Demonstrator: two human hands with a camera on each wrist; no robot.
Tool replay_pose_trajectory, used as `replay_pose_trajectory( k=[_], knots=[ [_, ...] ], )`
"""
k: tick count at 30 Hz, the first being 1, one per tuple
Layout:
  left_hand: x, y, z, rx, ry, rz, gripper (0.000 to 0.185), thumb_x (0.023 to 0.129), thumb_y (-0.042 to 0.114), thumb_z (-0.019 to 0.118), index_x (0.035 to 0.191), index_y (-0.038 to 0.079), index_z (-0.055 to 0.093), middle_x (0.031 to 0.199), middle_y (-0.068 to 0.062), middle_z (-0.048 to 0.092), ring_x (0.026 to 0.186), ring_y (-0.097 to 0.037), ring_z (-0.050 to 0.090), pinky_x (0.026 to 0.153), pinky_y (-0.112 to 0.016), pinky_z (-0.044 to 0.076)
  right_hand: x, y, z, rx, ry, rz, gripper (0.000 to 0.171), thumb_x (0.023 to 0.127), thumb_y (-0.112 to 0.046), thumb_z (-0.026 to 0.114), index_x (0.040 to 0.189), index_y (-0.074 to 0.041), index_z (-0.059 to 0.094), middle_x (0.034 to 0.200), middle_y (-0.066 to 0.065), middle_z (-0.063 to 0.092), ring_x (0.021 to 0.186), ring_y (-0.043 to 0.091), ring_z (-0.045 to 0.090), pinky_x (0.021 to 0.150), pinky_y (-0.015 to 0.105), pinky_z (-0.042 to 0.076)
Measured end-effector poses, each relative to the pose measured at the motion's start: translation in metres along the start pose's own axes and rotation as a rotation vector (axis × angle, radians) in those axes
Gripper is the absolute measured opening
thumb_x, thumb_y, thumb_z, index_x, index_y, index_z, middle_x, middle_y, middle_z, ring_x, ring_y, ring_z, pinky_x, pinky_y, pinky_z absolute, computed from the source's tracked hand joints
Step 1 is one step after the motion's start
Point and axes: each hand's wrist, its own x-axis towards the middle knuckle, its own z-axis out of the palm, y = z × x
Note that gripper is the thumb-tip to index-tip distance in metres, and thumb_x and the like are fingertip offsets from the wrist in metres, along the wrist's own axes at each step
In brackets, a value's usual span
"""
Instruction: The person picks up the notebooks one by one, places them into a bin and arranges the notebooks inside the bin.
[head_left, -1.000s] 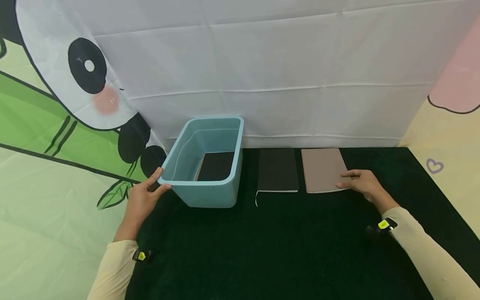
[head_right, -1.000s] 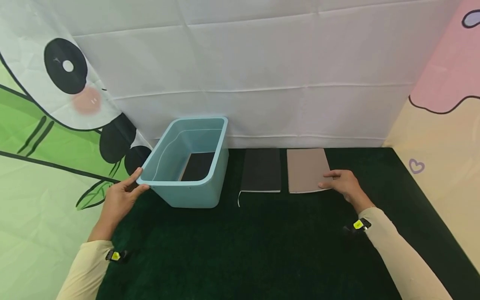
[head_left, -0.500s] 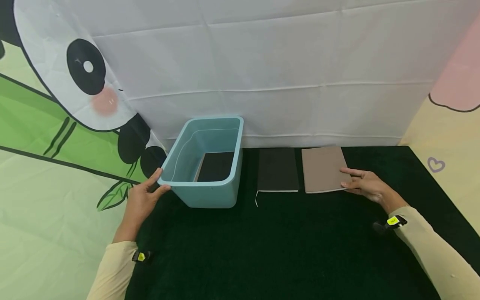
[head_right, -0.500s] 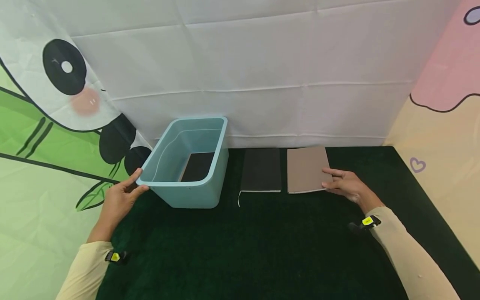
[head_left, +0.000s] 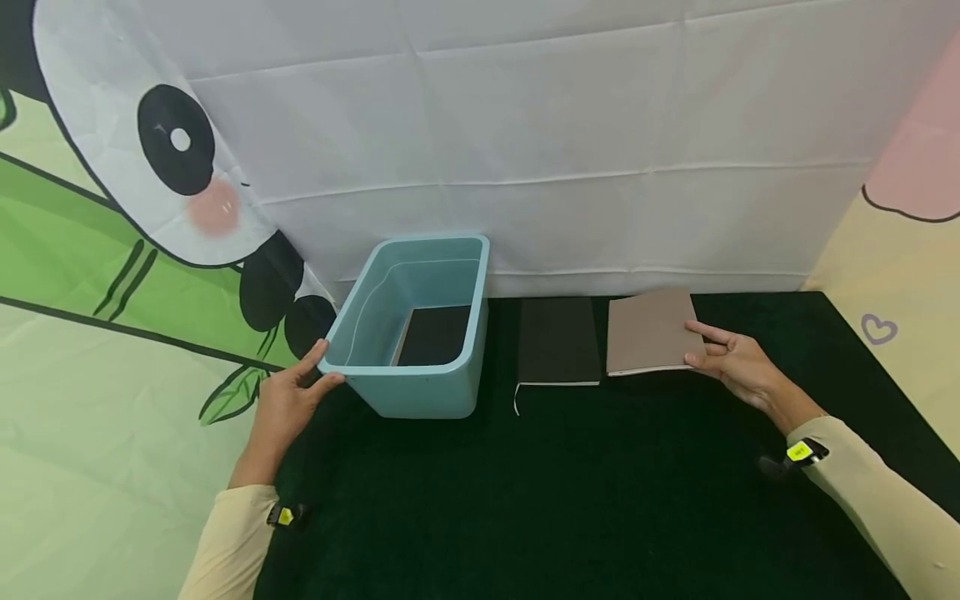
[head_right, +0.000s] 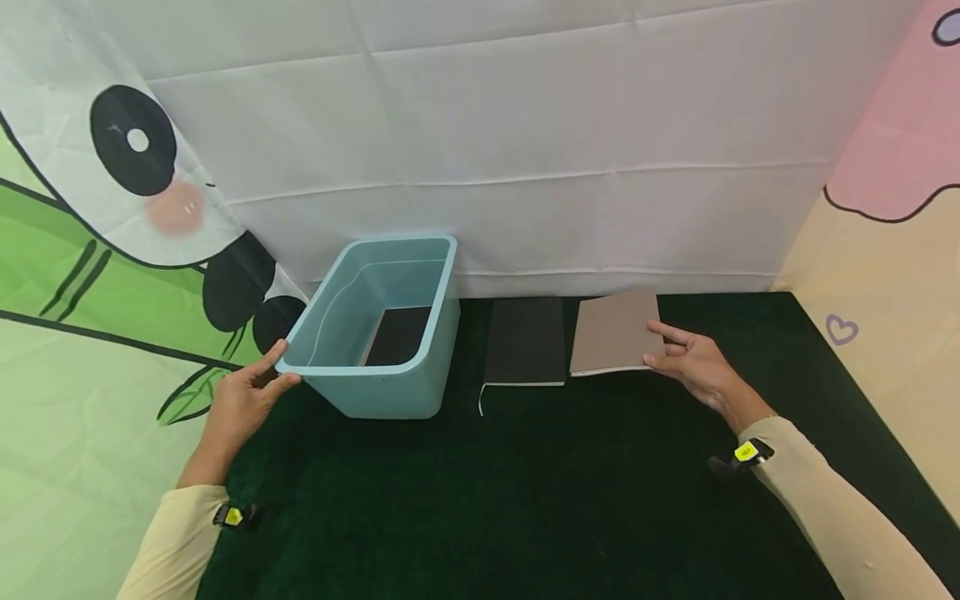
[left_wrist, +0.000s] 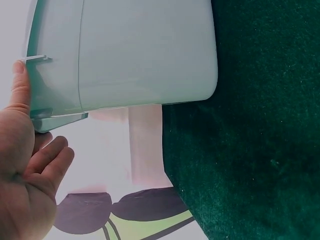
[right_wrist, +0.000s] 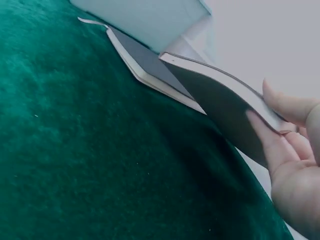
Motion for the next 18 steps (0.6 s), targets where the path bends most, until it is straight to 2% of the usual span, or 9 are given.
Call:
replay_pose_trajectory(
  k=[4, 9, 15, 18],
  knots=[
    [-0.001, 0.000, 0.001, 0.007, 0.007, 0.011, 0.066, 0.097, 0.037, 0.070, 0.154, 0.017, 0.044, 0.153, -0.021, 0.044, 0.127, -0.050, 0.057, 0.089, -0.062, 0.054, -0.006, -0.003, 0.006, 0.028, 0.003, -0.019, 0.078, 0.100, 0.001, 0.063, 0.164, -0.008, 0.019, 0.125, 0.000, 0.073, 0.112, 0.009, 0.069, 0.094, 0.024, 0.055],
    [0.000, 0.000, 0.000, 0.010, -0.002, 0.009, 0.067, 0.097, 0.039, 0.069, 0.155, 0.021, 0.042, 0.152, -0.024, 0.045, 0.126, -0.050, 0.057, 0.091, -0.065, 0.052, -0.013, -0.011, 0.015, 0.106, 0.001, -0.038, 0.080, 0.100, 0.004, 0.061, 0.164, -0.004, 0.013, 0.119, -0.002, 0.075, 0.109, 0.009, 0.071, 0.092, 0.024, 0.056],
    [0.001, 0.000, 0.000, 0.012, -0.010, 0.005, 0.068, 0.096, 0.041, 0.069, 0.155, 0.021, 0.042, 0.150, -0.026, 0.047, 0.119, -0.047, 0.060, 0.092, -0.066, 0.051, -0.021, -0.024, 0.026, 0.233, -0.039, -0.077, 0.080, 0.101, 0.009, 0.054, 0.163, -0.003, 0.006, 0.120, 0.001, 0.075, 0.109, 0.010, 0.071, 0.090, 0.023, 0.056],
    [0.001, 0.000, -0.001, 0.011, -0.008, -0.006, 0.068, 0.096, 0.041, 0.069, 0.155, 0.021, 0.041, 0.150, -0.027, 0.047, 0.121, -0.049, 0.059, 0.092, -0.067, 0.051, -0.023, -0.031, 0.032, 0.293, -0.060, -0.095, 0.080, 0.102, 0.011, 0.052, 0.164, -0.005, 0.005, 0.120, 0.004, 0.075, 0.109, 0.012, 0.071, 0.092, 0.024, 0.056]
  ],
)
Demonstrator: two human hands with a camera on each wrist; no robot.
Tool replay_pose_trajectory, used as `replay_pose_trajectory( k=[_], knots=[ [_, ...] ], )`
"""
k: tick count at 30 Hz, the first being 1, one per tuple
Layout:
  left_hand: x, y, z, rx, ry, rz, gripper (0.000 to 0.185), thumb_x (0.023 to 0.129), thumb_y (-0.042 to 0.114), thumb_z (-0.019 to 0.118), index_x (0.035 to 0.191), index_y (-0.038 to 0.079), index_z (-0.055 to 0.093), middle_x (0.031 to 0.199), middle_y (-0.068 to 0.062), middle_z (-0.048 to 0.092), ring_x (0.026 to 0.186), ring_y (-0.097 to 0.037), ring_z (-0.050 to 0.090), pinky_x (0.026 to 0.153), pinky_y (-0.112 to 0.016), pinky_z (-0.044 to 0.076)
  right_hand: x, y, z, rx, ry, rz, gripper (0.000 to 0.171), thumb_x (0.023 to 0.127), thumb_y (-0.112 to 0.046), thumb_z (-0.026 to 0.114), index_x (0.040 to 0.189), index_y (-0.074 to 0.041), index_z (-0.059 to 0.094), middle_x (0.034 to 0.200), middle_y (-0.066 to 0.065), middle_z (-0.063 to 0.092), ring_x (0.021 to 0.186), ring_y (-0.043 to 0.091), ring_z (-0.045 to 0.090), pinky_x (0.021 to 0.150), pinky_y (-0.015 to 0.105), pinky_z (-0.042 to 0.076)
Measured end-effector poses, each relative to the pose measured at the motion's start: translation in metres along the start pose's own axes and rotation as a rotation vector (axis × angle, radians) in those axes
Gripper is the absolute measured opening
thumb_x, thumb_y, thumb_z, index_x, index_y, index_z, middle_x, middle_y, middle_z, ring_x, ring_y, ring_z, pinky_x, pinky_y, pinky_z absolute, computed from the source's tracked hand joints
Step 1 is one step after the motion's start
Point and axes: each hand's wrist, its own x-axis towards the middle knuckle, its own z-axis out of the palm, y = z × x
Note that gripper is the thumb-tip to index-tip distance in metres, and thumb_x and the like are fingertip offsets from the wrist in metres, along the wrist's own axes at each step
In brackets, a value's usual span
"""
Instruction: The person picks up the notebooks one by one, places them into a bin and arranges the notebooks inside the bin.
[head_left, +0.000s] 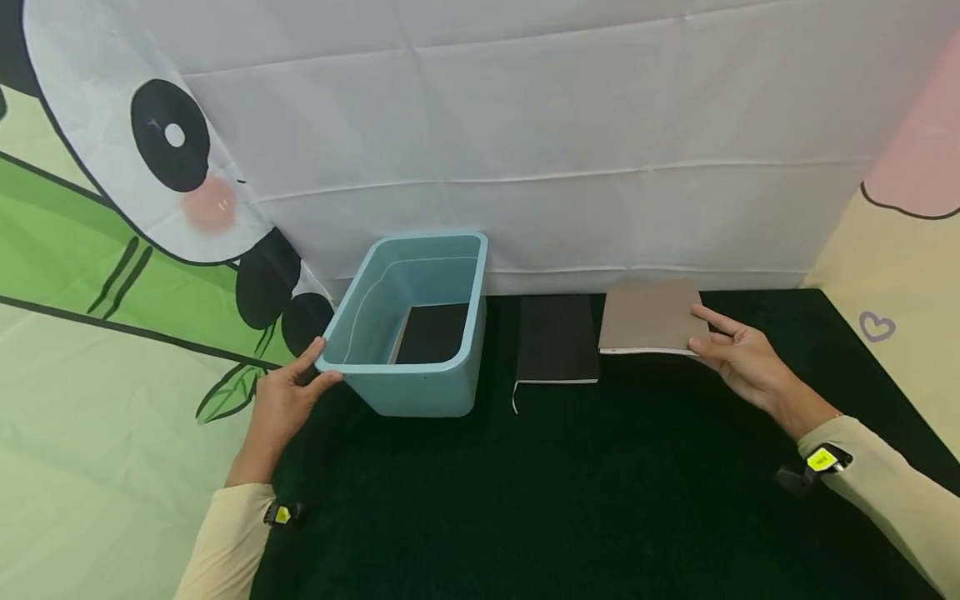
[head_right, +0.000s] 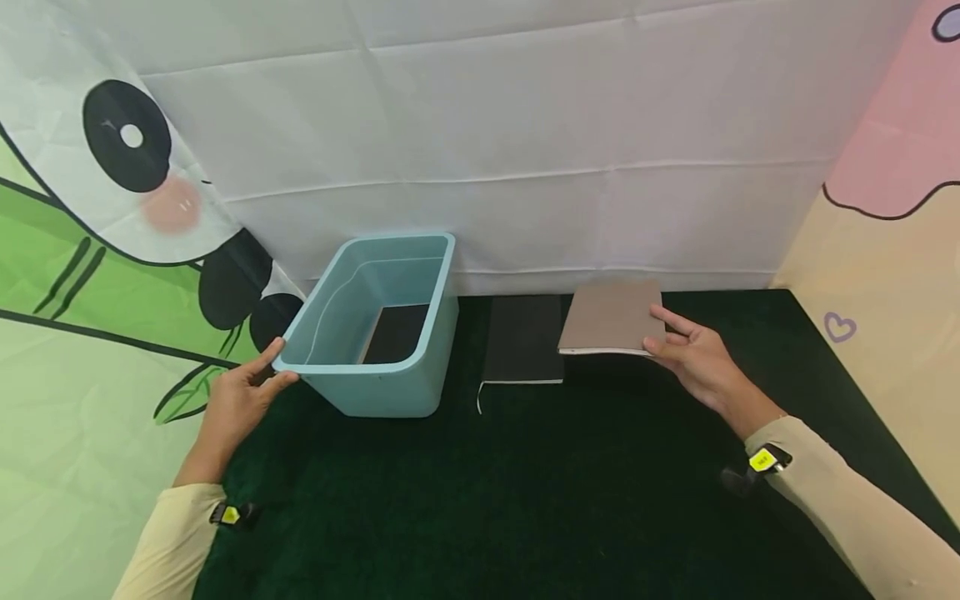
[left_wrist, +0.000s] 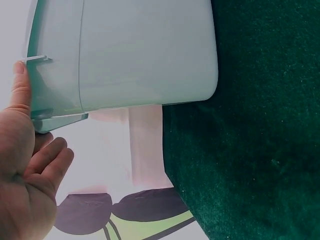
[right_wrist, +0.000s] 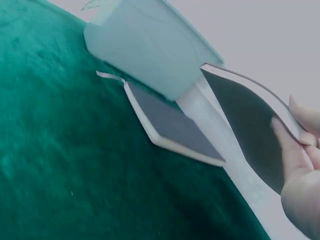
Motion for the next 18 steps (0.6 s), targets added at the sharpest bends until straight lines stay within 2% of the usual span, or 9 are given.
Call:
replay_pose_trajectory(
  k=[5, 9, 12, 18],
  knots=[
    [0.000, 0.001, 0.000, -0.001, -0.003, -0.014, 0.068, 0.097, 0.042, 0.068, 0.156, 0.023, 0.040, 0.150, -0.028, 0.046, 0.124, -0.052, 0.058, 0.093, -0.068, 0.050, 0.001, -0.008, 0.012, 0.022, -0.032, -0.020, 0.080, 0.102, 0.012, 0.050, 0.164, -0.006, 0.004, 0.119, 0.006, 0.075, 0.109, 0.013, 0.071, 0.093, 0.025, 0.056],
    [0.001, 0.001, 0.000, 0.020, 0.008, 0.007, 0.068, 0.096, 0.040, 0.070, 0.154, 0.019, 0.043, 0.149, -0.028, 0.048, 0.117, -0.048, 0.062, 0.079, -0.055, 0.055, 0.004, -0.014, 0.025, 0.005, -0.042, -0.031, 0.080, 0.101, 0.012, 0.051, 0.164, -0.005, 0.006, 0.118, 0.006, 0.076, 0.108, 0.012, 0.071, 0.094, 0.024, 0.055],
    [0.003, 0.001, 0.001, 0.033, 0.014, 0.021, 0.067, 0.096, 0.040, 0.071, 0.153, 0.016, 0.045, 0.148, -0.027, 0.049, 0.109, -0.043, 0.064, 0.069, -0.043, 0.048, 0.006, -0.019, 0.037, -0.004, -0.037, -0.038, 0.080, 0.101, 0.011, 0.053, 0.164, -0.005, 0.007, 0.115, 0.006, 0.076, 0.106, 0.012, 0.072, 0.094, 0.024, 0.055],
    [0.001, 0.002, -0.001, 0.029, 0.006, 0.016, 0.068, 0.096, 0.041, 0.070, 0.153, 0.016, 0.045, 0.147, -0.027, 0.049, 0.097, -0.038, 0.063, 0.066, -0.036, 0.046, 0.012, -0.030, 0.061, 0.004, -0.046, -0.052, 0.080, 0.100, 0.011, 0.055, 0.164, -0.005, 0.010, 0.114, 0.006, 0.077, 0.105, 0.012, 0.072, 0.093, 0.024, 0.055]
  ],
)
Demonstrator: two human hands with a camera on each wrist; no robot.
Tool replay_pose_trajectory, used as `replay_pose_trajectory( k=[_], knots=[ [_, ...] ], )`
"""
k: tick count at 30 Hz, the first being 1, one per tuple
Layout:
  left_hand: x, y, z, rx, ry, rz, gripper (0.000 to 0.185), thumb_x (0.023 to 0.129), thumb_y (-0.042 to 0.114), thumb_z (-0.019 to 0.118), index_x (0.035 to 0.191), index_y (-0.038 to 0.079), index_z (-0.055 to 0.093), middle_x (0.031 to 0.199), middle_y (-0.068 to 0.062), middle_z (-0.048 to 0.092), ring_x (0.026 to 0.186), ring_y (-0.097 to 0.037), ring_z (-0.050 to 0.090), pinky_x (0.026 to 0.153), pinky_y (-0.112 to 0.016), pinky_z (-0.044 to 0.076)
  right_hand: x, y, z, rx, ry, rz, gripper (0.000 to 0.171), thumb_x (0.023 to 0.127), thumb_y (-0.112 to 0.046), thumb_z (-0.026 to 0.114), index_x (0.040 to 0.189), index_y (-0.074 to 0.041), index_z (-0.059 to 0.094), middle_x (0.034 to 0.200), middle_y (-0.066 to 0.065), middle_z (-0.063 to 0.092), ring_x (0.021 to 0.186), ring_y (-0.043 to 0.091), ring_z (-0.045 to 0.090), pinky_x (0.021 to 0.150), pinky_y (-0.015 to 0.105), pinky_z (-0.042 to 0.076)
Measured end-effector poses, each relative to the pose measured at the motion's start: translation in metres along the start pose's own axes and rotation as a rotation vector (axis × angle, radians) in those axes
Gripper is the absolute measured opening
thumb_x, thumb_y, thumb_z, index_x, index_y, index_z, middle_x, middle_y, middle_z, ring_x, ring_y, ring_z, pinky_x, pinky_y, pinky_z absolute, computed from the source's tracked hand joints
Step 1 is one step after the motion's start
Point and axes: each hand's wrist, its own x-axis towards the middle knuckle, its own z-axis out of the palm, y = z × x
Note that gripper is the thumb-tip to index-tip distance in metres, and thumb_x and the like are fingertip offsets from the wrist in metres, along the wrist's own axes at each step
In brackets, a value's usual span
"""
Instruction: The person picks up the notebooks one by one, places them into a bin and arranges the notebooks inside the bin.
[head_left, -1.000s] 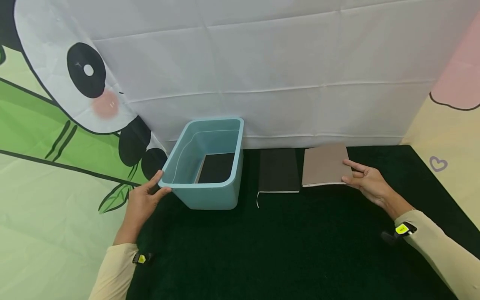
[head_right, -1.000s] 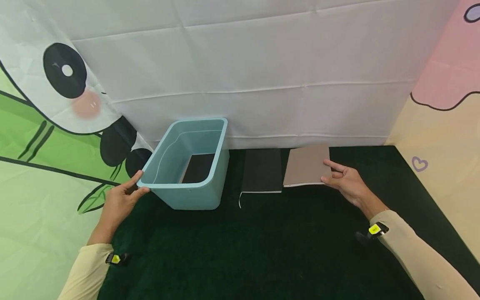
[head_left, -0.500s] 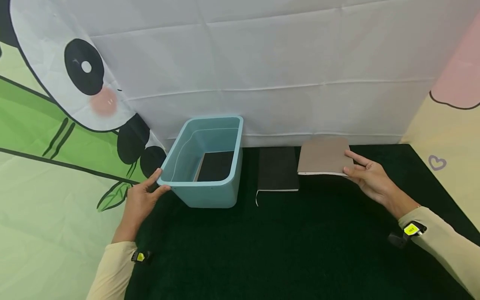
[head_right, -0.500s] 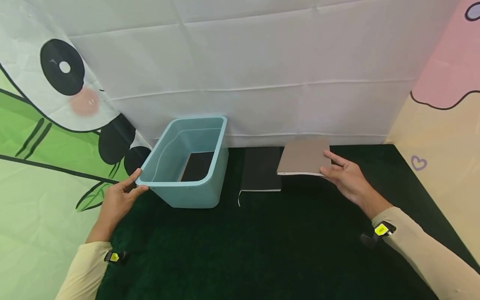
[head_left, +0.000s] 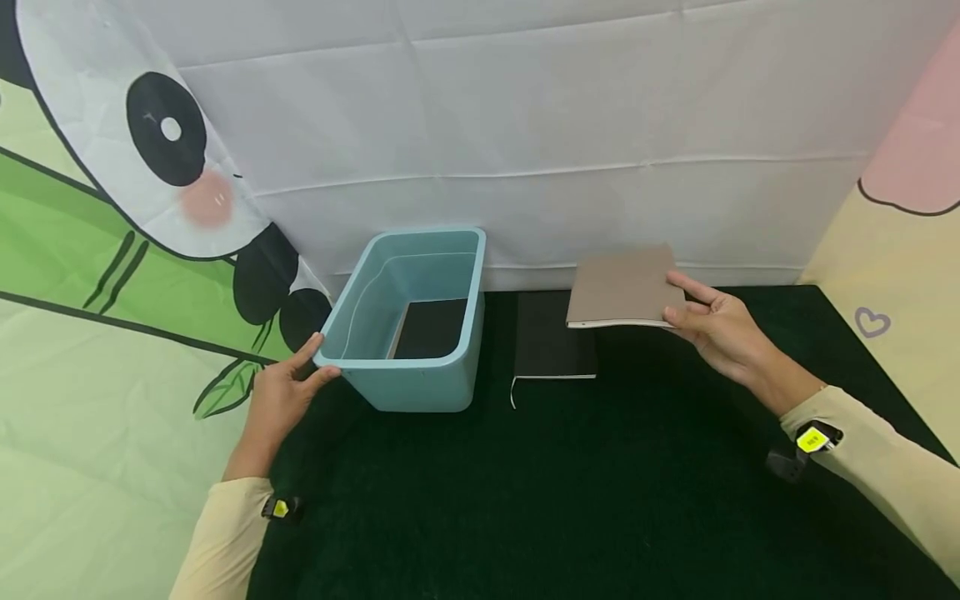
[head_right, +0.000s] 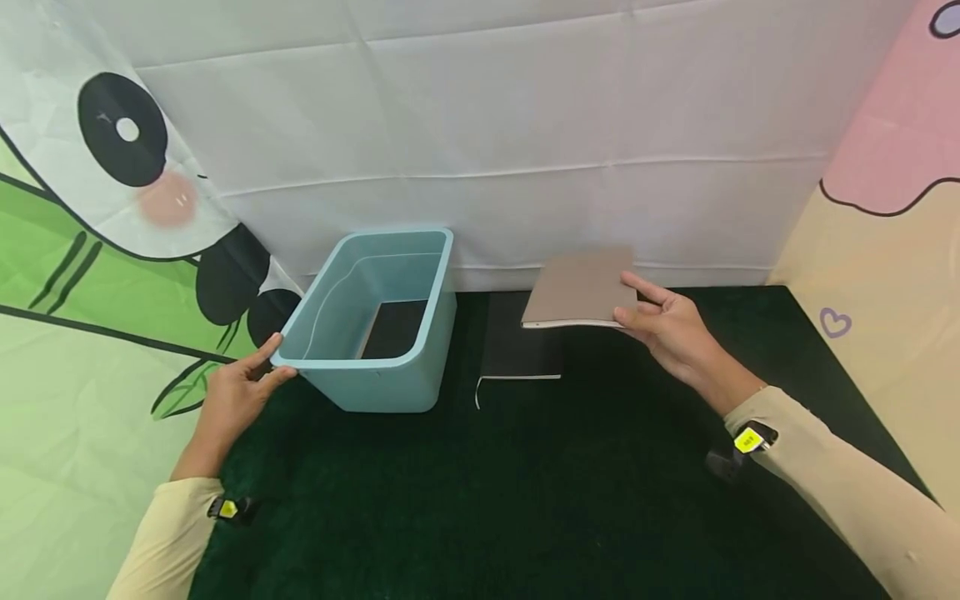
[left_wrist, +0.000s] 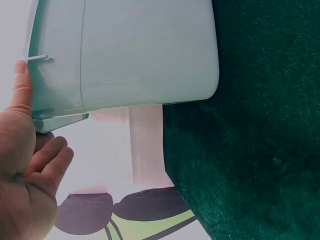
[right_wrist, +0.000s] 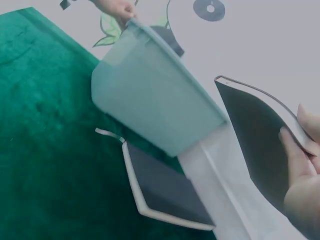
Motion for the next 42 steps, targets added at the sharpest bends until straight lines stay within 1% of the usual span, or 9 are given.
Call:
replay_pose_trajectory(
  k=[2, 7, 12, 15, 20, 25, 30, 37, 42],
  knots=[
    [-0.001, 0.000, -0.001, -0.001, 0.001, -0.003, 0.067, 0.096, 0.041, 0.070, 0.153, 0.017, 0.045, 0.147, -0.027, 0.050, 0.095, -0.037, 0.063, 0.065, -0.035, 0.045, 0.004, -0.004, 0.007, -0.008, -0.013, -0.002, 0.080, 0.100, 0.011, 0.056, 0.164, -0.006, 0.012, 0.112, 0.006, 0.077, 0.105, 0.013, 0.072, 0.094, 0.024, 0.055],
    [-0.001, 0.001, 0.000, -0.006, 0.008, -0.004, 0.067, 0.096, 0.040, 0.070, 0.153, 0.017, 0.045, 0.147, -0.026, 0.050, 0.102, -0.038, 0.065, 0.068, -0.036, 0.047, 0.014, -0.011, 0.027, -0.078, 0.012, -0.008, 0.075, 0.098, 0.009, 0.060, 0.163, -0.009, 0.026, 0.083, 0.000, 0.075, 0.099, 0.010, 0.071, 0.096, 0.024, 0.054],
    [0.000, 0.001, 0.000, -0.013, -0.002, -0.008, 0.068, 0.095, 0.041, 0.070, 0.154, 0.018, 0.044, 0.148, -0.025, 0.049, 0.104, -0.038, 0.065, 0.071, -0.040, 0.048, 0.027, -0.016, 0.052, -0.072, 0.019, -0.004, 0.076, 0.097, 0.008, 0.063, 0.162, -0.010, 0.028, 0.097, 0.003, 0.077, 0.094, 0.011, 0.072, 0.093, 0.024, 0.056],
    [0.000, 0.001, 0.001, -0.011, -0.007, -0.013, 0.068, 0.096, 0.042, 0.070, 0.154, 0.018, 0.043, 0.150, -0.023, 0.048, 0.107, -0.039, 0.065, 0.073, -0.043, 0.050, 0.037, -0.018, 0.065, -0.025, -0.003, -0.006, 0.077, 0.095, 0.009, 0.064, 0.162, -0.009, 0.029, 0.083, 0.004, 0.073, 0.086, 0.012, 0.072, 0.091, 0.025, 0.057],
    [0.000, 0.001, 0.004, -0.006, -0.010, -0.012, 0.069, 0.096, 0.042, 0.070, 0.154, 0.017, 0.044, 0.153, -0.018, 0.045, 0.113, -0.041, 0.064, 0.077, -0.046, 0.052, 0.054, -0.018, 0.084, -0.007, -0.015, -0.023, 0.081, 0.091, 0.008, 0.071, 0.160, -0.009, 0.033, 0.082, 0.006, 0.073, 0.085, 0.013, 0.072, 0.086, 0.024, 0.058],
    [0.001, 0.000, 0.002, -0.001, -0.004, -0.017, 0.069, 0.095, 0.043, 0.070, 0.153, 0.017, 0.045, 0.149, -0.023, 0.050, 0.095, -0.035, 0.060, 0.065, -0.036, 0.046, 0.072, -0.015, 0.104, -0.023, -0.034, -0.055, 0.081, 0.091, 0.007, 0.071, 0.160, -0.009, 0.033, 0.072, 0.004, 0.070, 0.079, 0.012, 0.071, 0.079, 0.023, 0.059],
    [0.000, 0.000, -0.001, -0.005, -0.007, -0.029, 0.069, 0.095, 0.043, 0.070, 0.154, 0.018, 0.044, 0.146, -0.028, 0.051, 0.093, -0.037, 0.060, 0.066, -0.036, 0.046, 0.089, -0.009, 0.125, -0.043, -0.048, -0.083, 0.075, 0.093, 0.010, 0.068, 0.158, -0.009, 0.038, 0.065, 0.004, 0.066, 0.078, 0.013, 0.072, 0.078, 0.024, 0.059],
    [-0.001, 0.001, -0.001, -0.013, -0.014, -0.030, 0.069, 0.096, 0.042, 0.070, 0.154, 0.019, 0.042, 0.149, -0.027, 0.048, 0.102, -0.038, 0.062, 0.077, -0.046, 0.052, 0.112, 0.003, 0.146, -0.065, -0.048, -0.080, 0.070, 0.092, 0.013, 0.067, 0.154, -0.011, 0.046, 0.082, 0.008, 0.074, 0.082, 0.014, 0.074, 0.079, 0.026, 0.060],
    [0.000, 0.001, -0.001, -0.012, -0.010, -0.030, 0.069, 0.095, 0.042, 0.070, 0.154, 0.019, 0.043, 0.148, -0.027, 0.050, 0.097, -0.037, 0.060, 0.071, -0.041, 0.049, 0.123, 0.010, 0.159, -0.099, -0.050, -0.079, 0.067, 0.092, 0.012, 0.067, 0.153, -0.012, 0.049, 0.097, 0.009, 0.077, 0.085, 0.014, 0.074, 0.081, 0.027, 0.060]
  ],
)
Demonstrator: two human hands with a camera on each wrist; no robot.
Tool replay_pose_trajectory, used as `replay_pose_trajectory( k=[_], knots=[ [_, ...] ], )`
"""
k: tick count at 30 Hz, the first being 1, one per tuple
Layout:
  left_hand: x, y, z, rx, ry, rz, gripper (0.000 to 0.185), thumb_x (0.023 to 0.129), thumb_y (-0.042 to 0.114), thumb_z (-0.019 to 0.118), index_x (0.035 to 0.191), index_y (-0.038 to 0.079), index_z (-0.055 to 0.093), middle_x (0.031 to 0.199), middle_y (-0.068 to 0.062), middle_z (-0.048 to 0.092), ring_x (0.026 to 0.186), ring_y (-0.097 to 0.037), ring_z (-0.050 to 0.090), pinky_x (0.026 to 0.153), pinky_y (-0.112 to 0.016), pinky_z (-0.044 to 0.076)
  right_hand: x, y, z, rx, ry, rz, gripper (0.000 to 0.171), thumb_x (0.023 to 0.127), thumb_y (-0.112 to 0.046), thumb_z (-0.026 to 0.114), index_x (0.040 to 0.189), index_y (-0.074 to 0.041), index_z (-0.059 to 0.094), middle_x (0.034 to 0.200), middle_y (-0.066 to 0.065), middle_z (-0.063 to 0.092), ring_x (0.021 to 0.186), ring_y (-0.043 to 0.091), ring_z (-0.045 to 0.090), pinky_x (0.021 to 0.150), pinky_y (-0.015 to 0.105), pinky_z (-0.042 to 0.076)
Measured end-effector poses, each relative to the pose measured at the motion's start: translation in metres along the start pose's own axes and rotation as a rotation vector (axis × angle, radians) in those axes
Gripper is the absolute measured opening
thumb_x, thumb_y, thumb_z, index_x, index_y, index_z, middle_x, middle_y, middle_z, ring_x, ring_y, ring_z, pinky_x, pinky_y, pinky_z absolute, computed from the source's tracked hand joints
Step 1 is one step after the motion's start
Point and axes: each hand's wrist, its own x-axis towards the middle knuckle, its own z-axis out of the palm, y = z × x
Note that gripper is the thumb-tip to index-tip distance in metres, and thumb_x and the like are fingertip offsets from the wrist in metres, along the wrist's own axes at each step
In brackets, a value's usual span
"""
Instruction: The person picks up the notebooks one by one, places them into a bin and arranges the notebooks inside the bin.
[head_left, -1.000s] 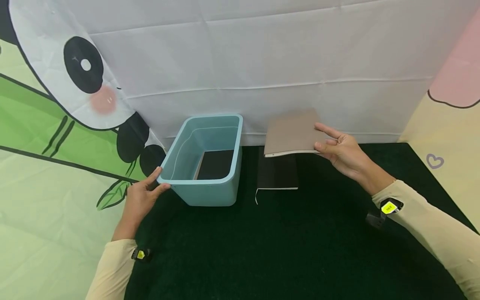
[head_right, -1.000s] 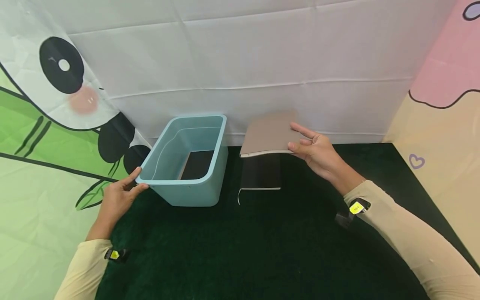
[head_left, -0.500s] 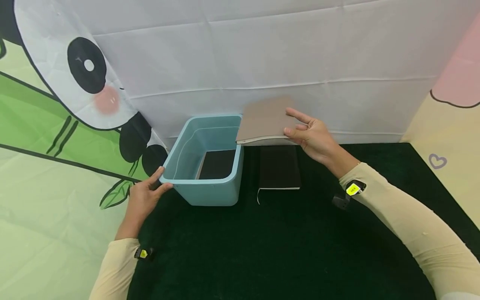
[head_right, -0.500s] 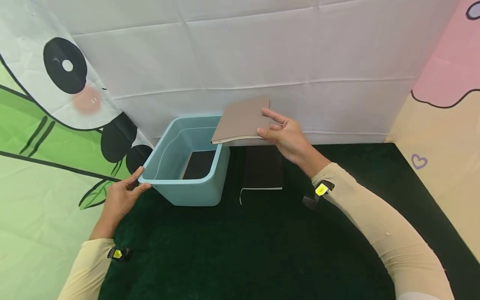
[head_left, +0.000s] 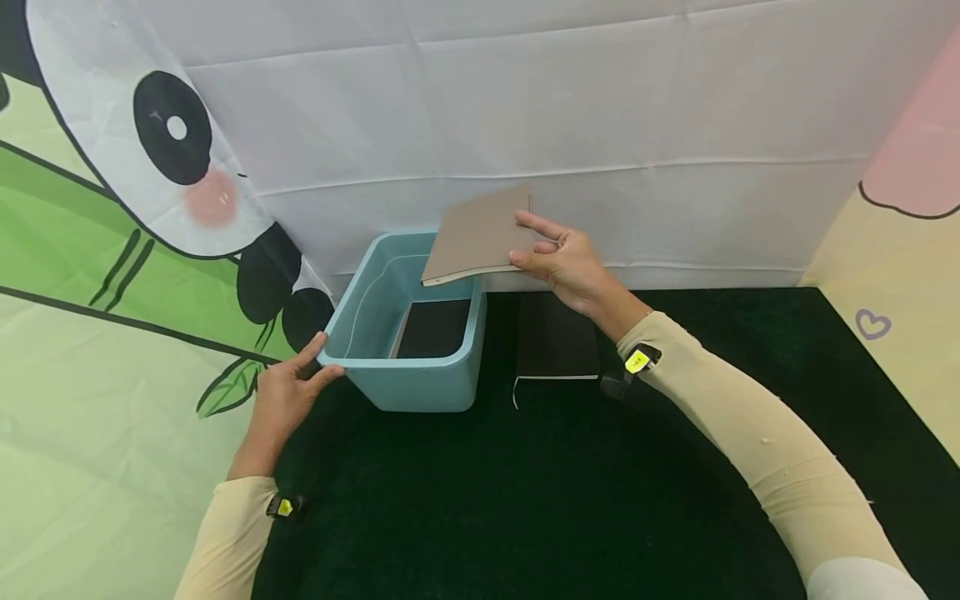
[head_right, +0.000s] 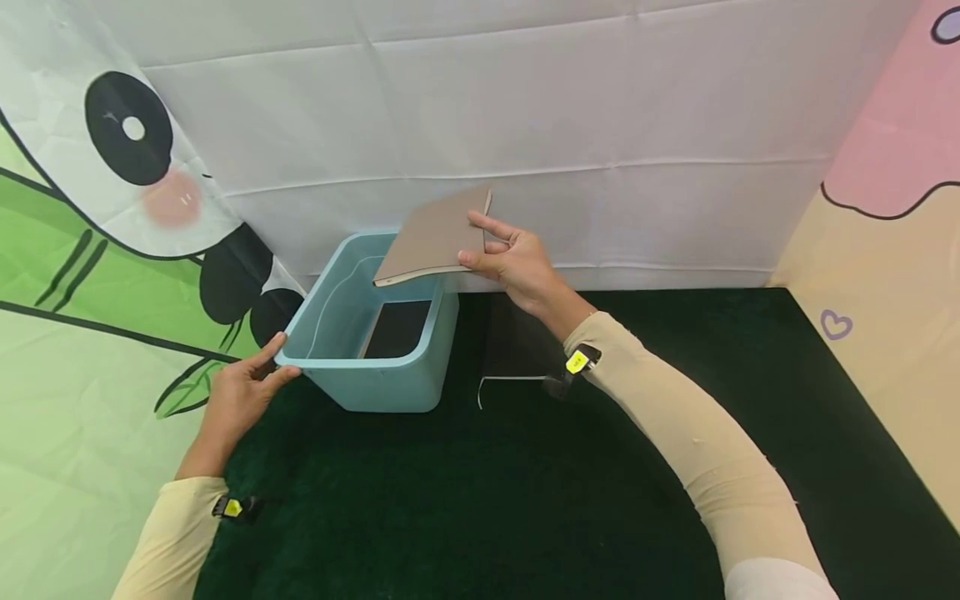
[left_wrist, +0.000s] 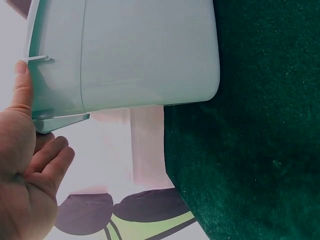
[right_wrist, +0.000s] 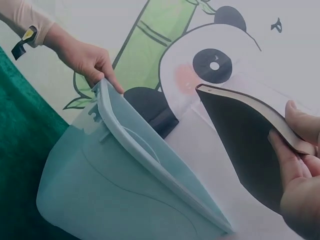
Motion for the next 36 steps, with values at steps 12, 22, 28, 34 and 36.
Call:
replay_pose_trajectory(
  k=[12, 22, 28, 34, 36],
  knots=[
    [0.000, 0.001, 0.000, 0.004, -0.001, 0.007, 0.069, 0.095, 0.043, 0.070, 0.154, 0.018, 0.043, 0.150, -0.025, 0.048, 0.104, -0.037, 0.063, 0.074, -0.043, 0.050, 0.024, 0.016, 0.027, -0.051, -0.004, 0.032, 0.065, 0.090, 0.009, 0.072, 0.149, -0.013, 0.055, 0.114, 0.014, 0.075, 0.090, 0.018, 0.075, 0.090, 0.033, 0.059],
    [0.000, 0.000, 0.000, -0.017, -0.002, 0.005, 0.070, 0.095, 0.042, 0.069, 0.155, 0.018, 0.042, 0.150, -0.025, 0.047, 0.116, -0.045, 0.064, 0.086, -0.058, 0.056, 0.045, 0.048, 0.046, -0.076, 0.029, 0.073, 0.065, 0.088, 0.007, 0.075, 0.147, -0.014, 0.057, 0.078, 0.005, 0.068, 0.078, 0.013, 0.072, 0.086, 0.032, 0.059],
    [0.001, -0.001, 0.000, -0.007, 0.003, 0.005, 0.070, 0.095, 0.043, 0.070, 0.154, 0.018, 0.043, 0.149, -0.025, 0.049, 0.106, -0.040, 0.065, 0.076, -0.046, 0.055, 0.053, 0.061, 0.058, -0.091, -0.005, 0.098, 0.067, 0.089, 0.008, 0.074, 0.149, -0.011, 0.054, 0.119, 0.017, 0.071, 0.089, 0.016, 0.073, 0.089, 0.033, 0.059],
    [0.001, -0.002, 0.000, -0.006, -0.003, -0.005, 0.070, 0.095, 0.044, 0.070, 0.155, 0.021, 0.042, 0.147, -0.025, 0.051, 0.095, -0.034, 0.059, 0.070, -0.038, 0.046, 0.056, 0.068, 0.069, -0.126, -0.041, 0.108, 0.067, 0.088, 0.007, 0.075, 0.149, -0.011, 0.054, 0.093, 0.008, 0.073, 0.085, 0.015, 0.073, 0.088, 0.034, 0.060],
    [0.001, -0.001, 0.000, -0.008, -0.006, -0.005, 0.070, 0.095, 0.044, 0.070, 0.155, 0.021, 0.042, 0.147, -0.026, 0.051, 0.095, -0.035, 0.059, 0.069, -0.038, 0.045, 0.056, 0.070, 0.070, -0.140, -0.046, 0.118, 0.066, 0.088, 0.006, 0.076, 0.149, -0.011, 0.054, 0.090, 0.005, 0.074, 0.086, 0.015, 0.074, 0.091, 0.036, 0.059]
  ],
)
